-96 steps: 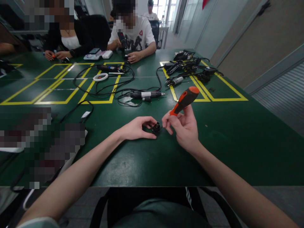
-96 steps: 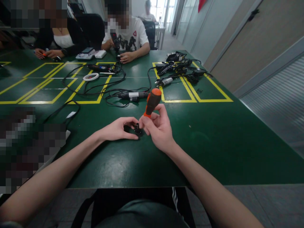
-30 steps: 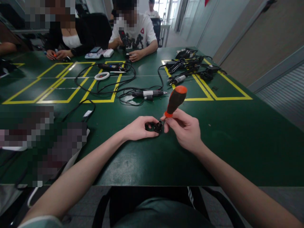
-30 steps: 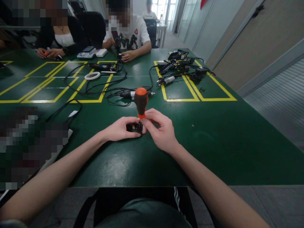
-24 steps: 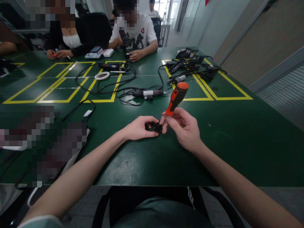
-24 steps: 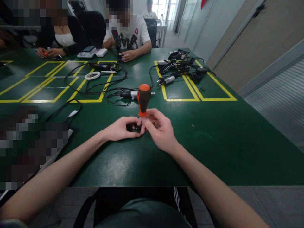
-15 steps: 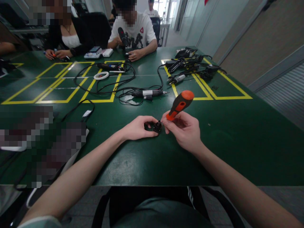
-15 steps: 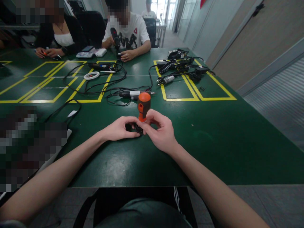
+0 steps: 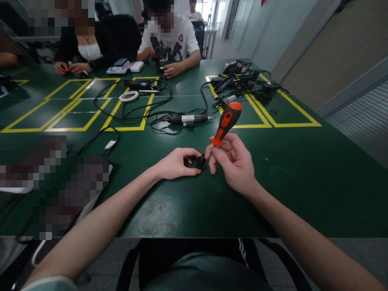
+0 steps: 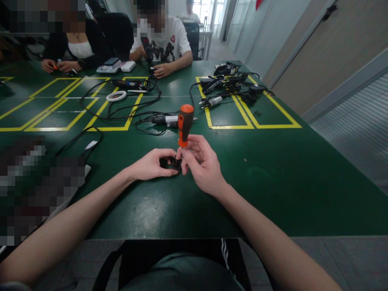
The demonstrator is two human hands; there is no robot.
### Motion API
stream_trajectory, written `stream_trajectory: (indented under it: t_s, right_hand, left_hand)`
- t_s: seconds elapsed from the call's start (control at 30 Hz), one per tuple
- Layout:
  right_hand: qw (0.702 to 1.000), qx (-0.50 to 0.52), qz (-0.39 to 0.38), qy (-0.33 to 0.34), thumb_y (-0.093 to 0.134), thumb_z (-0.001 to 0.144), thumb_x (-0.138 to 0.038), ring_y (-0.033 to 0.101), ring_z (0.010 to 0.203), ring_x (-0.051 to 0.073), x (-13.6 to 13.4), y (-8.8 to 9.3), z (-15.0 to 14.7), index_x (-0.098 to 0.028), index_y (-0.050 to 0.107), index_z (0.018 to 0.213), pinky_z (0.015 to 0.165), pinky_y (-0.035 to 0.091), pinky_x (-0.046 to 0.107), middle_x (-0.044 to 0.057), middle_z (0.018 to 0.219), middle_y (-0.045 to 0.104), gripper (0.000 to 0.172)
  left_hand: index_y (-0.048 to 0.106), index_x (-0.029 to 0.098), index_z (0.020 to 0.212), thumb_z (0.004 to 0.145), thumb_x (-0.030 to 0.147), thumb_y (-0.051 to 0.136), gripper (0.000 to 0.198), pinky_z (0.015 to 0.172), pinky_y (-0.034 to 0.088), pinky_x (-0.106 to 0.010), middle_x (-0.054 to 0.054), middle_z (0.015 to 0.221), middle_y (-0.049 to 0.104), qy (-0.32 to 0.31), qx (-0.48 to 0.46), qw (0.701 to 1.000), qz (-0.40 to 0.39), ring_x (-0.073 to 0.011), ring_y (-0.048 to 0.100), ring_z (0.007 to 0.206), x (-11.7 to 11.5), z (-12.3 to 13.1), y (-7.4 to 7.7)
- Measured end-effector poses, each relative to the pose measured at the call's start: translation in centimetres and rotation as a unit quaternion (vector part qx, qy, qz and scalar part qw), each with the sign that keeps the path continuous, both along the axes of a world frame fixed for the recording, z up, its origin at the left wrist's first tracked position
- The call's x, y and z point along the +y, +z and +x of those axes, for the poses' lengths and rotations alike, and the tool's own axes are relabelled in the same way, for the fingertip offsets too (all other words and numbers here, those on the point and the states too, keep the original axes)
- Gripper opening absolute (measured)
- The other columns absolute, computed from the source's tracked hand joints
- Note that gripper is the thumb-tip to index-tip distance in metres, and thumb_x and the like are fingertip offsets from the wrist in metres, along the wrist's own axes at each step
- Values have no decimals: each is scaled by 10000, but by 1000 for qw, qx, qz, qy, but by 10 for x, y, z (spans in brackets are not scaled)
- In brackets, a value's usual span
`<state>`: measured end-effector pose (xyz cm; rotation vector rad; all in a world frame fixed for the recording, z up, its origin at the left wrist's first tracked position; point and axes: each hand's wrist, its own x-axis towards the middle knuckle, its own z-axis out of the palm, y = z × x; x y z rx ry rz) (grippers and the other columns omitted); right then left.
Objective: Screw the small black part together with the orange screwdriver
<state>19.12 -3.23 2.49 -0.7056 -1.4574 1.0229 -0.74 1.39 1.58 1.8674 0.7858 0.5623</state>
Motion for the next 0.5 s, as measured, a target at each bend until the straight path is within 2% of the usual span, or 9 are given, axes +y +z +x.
stream_trajectory:
  t_s: [0.2,0.5]
  right_hand:
    - [999,19,-8,35,644,1037,-451,606,504,76,2,0,-1,-269,466,1107,505,532,219,-69,783,659,264]
    - [1000,4,-5,27,654,1027,-456,503,493,60,0,2,-2,-262,473,962,477,457,206,-71,752,600,273]
  left_hand:
    - [722,141,963,773,285,784,246,773,474,-281,-8,893,703,2,15,1000,1,-133,582,786,0,0,1]
    - [711,150,937,775,264,780,210,805,485,-281,-5,894,715,2,11,1000,3,-135,591,805,0,1,2]
